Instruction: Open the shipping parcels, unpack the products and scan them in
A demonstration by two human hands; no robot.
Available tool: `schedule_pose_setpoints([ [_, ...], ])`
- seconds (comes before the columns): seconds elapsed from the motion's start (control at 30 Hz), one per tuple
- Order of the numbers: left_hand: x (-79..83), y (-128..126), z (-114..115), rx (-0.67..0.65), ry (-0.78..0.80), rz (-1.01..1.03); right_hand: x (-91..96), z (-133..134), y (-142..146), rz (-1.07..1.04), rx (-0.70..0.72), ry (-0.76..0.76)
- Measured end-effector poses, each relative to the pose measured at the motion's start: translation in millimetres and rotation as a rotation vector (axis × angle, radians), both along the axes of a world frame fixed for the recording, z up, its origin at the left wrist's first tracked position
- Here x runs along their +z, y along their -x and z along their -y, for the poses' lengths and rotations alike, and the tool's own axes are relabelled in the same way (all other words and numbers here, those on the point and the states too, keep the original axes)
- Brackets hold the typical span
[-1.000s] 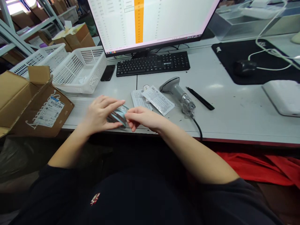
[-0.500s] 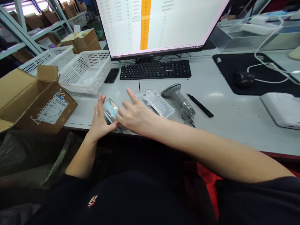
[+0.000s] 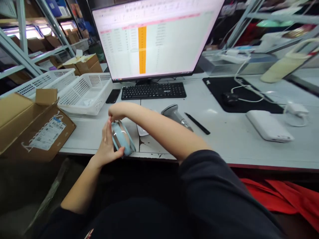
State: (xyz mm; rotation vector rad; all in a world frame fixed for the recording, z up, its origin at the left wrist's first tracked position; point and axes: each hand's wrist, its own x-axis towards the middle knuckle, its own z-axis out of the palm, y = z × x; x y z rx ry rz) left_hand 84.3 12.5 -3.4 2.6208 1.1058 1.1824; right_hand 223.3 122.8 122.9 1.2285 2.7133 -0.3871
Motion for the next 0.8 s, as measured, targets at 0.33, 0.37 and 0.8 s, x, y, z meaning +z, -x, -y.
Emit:
schedule_pose_setpoints([
  [0.33, -4.5, 53, -22, 0.22, -0.173, -0.018, -25.1, -24, -236, -0.598, -0.562, -0.356],
  [0.37, -4.8, 64, -28, 0.255, -0.177, -0.024, -35.2, -23, -276, -0.517, -0.686, -0.477],
  [0.8, 57.4, 28, -64, 0.553, 0.223, -0.365, -135.1, -29, -460, 0.018, -1.339, -0.615],
])
